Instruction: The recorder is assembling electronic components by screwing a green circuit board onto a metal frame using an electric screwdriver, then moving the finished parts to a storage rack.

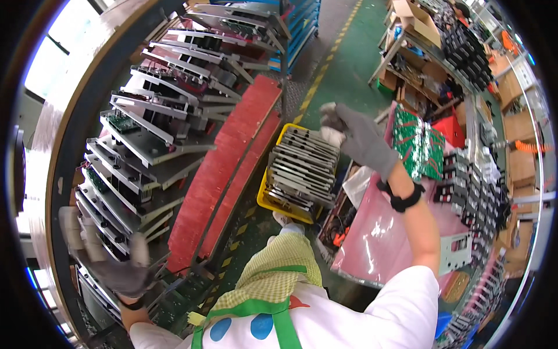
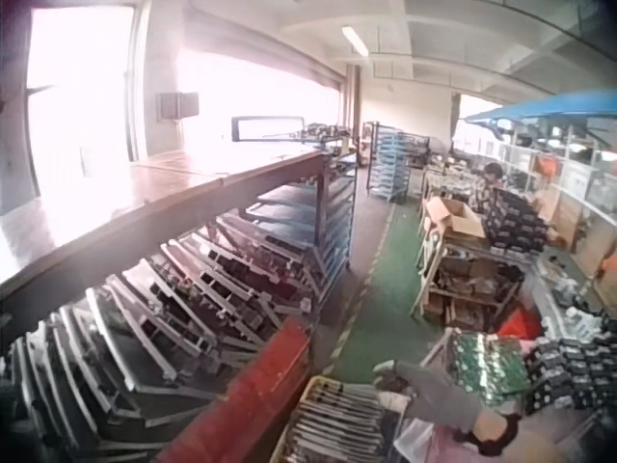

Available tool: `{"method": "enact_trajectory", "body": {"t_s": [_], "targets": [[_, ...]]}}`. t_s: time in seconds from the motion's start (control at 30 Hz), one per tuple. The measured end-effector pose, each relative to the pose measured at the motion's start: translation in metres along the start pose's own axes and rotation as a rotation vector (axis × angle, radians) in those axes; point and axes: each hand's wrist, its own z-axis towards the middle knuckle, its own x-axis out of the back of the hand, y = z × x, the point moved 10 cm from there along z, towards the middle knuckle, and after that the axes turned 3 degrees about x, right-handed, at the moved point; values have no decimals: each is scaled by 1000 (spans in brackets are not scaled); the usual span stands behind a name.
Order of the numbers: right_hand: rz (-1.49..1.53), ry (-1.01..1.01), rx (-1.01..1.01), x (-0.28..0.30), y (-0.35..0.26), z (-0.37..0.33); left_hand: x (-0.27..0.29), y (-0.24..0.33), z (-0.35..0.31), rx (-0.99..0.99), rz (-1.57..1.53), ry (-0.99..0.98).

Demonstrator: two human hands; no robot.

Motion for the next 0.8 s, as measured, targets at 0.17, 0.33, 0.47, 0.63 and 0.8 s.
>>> {"method": "enact_trajectory", "body": {"t_s": [0.17, 0.33, 0.47, 0.63, 0.8], "targets": [[-50, -23, -284, -50, 3, -157, -53, 65, -79, -6, -530, -300], [135, 11, -735, -122, 21, -305, -98, 121, -165, -22, -831, -474], [147, -8, -733, -168, 13, -381, -110, 183, -203, -142, -1013, -593], [128, -57, -828, -204, 16, -456, -108, 250, -221, -288, -1082, -748], [137, 120, -904, -197, 31, -530, -89, 333, -210, -434, -1209, -770]]}}
